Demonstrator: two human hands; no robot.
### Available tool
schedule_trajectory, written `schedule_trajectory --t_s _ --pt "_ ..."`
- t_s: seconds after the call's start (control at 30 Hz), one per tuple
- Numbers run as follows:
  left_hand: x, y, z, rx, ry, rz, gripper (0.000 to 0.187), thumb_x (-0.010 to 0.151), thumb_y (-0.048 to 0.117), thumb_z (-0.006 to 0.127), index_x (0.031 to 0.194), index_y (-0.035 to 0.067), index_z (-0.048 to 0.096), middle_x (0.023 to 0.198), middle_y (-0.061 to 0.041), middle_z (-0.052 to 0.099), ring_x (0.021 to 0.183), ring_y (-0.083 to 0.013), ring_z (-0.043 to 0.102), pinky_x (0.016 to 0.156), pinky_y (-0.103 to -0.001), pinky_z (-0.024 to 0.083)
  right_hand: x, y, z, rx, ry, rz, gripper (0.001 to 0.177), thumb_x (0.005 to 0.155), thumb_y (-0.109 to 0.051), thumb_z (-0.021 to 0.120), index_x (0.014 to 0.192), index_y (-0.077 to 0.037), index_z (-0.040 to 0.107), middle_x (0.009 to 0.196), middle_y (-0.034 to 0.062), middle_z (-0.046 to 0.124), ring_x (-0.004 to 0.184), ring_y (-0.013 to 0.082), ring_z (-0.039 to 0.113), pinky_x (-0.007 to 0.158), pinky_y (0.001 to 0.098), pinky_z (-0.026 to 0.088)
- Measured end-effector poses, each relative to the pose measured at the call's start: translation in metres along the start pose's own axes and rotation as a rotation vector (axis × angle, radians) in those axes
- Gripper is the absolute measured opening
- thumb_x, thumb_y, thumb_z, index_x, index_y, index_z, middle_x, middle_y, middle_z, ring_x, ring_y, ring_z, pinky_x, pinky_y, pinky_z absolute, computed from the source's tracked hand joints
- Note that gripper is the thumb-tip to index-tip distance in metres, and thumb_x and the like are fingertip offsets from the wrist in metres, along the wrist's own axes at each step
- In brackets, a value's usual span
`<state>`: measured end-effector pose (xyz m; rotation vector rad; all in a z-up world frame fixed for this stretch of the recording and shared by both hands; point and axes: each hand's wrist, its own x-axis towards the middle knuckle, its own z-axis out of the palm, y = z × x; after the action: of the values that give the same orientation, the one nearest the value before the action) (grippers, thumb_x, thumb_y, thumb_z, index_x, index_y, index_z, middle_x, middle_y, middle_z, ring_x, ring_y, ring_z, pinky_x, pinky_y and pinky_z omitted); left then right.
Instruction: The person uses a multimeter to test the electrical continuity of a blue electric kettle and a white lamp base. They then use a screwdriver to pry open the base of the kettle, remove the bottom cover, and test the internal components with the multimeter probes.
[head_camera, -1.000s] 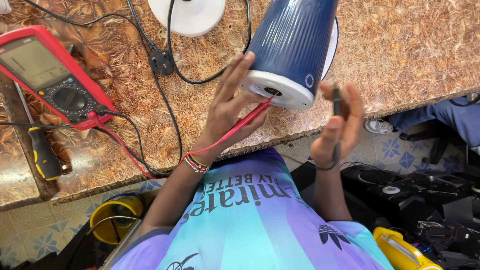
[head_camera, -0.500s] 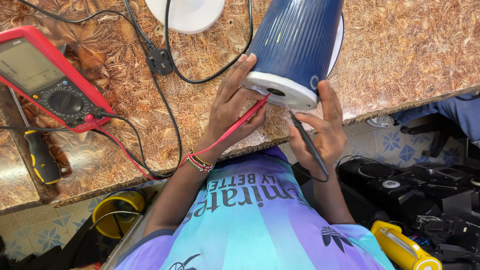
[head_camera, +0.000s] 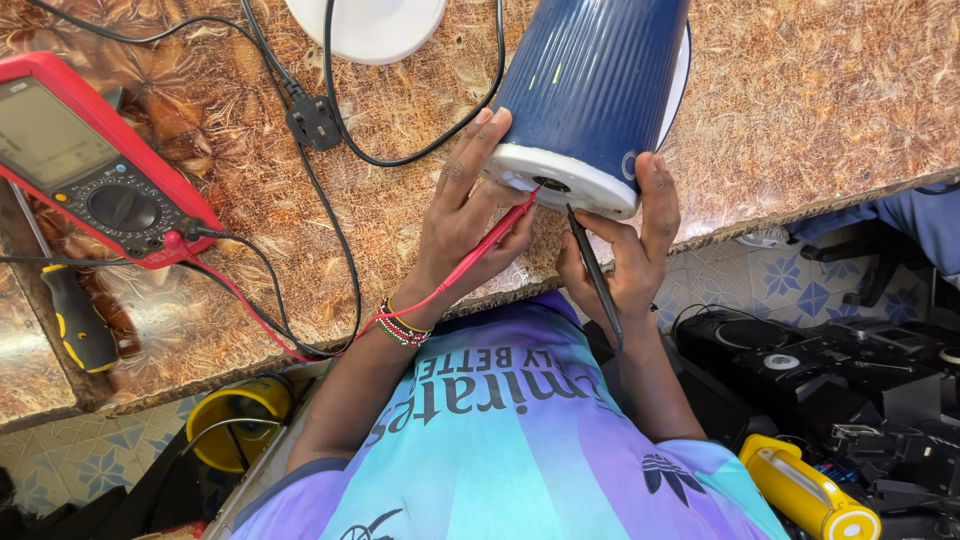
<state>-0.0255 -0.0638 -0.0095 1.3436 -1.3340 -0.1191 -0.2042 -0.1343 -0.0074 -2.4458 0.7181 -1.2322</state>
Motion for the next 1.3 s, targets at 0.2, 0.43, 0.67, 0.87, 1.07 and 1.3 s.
schedule_trajectory --t_s 0.2,0.43,0.67,0.87,1.07,1.3 --pt "0.0 0.002 0.0 0.007 0.006 -0.003 0.019 0.086 -0.004 0.078 0.099 0.006 0.068 0.156 -0.017 0.045 0.147 -0.0429 0.043 0.119 -0.057 0.044 0.001 -0.004 0.001 -0.042 -0.01 0.012 0.017 0.099 -0.011 0.071 0.11 0.002 0.073 0.159 0.0236 0.035 0.147 0.052 0.032 0.116 0.0712 0.037" --pt "0.0 -0.001 0.0 0.002 0.02 -0.002 0.02 0.086 -0.005 0.078 0.099 0.006 0.067 0.157 -0.018 0.044 0.147 -0.0439 0.043 0.119 -0.057 0.045 0.005 0.01 -0.014 0.049 -0.027 -0.068 0.023 0.102 -0.024 0.063 0.106 -0.002 0.07 0.156 0.0259 0.04 0.147 0.0482 0.037 0.118 0.066 0.037" --pt "-0.007 -0.005 -0.007 0.038 -0.109 0.01 0.013 0.099 -0.002 0.073 0.109 0.003 0.066 0.161 -0.02 0.032 0.153 -0.0454 0.037 0.132 -0.056 0.039 0.018 0.066 -0.036 0.247 0.507 0.057 0.05 0.112 -0.055 0.037 0.11 -0.006 0.046 0.086 0.0174 0.056 0.062 0.0404 0.066 0.051 0.0386 0.051" --pt "-0.007 -0.003 -0.004 0.017 -0.079 0.027 0.011 0.1 -0.002 0.072 0.108 0.002 0.065 0.161 -0.018 0.033 0.154 -0.0435 0.036 0.132 -0.057 0.04 0.082 0.141 0.0 0.231 0.084 0.312 0.023 0.112 -0.026 0.055 0.121 -0.007 0.048 0.12 0.0224 0.058 0.113 0.0354 0.063 0.086 0.0438 0.061" --pt "-0.009 -0.007 -0.005 0.015 -0.064 0.027 0.014 0.1 -0.003 0.073 0.107 0.003 0.063 0.162 -0.017 0.032 0.155 -0.0422 0.036 0.133 -0.056 0.04 0.097 0.182 0.023 0.574 -0.21 0.179 0.028 0.121 0.002 0.059 0.141 -0.002 0.041 0.132 0.0261 0.059 0.126 0.0375 0.062 0.1 0.0484 0.055" --pt "-0.01 -0.006 -0.002 0.042 -0.105 0.021 0.011 0.1 -0.002 0.071 0.106 0.005 0.064 0.163 -0.017 0.031 0.156 -0.0436 0.036 0.133 -0.054 0.038 0.088 0.195 0.02 0.673 -0.274 0.353 0.017 0.12 0.0 0.057 0.131 -0.002 0.044 0.124 0.0169 0.061 0.117 0.0251 0.063 0.097 0.0338 0.054"
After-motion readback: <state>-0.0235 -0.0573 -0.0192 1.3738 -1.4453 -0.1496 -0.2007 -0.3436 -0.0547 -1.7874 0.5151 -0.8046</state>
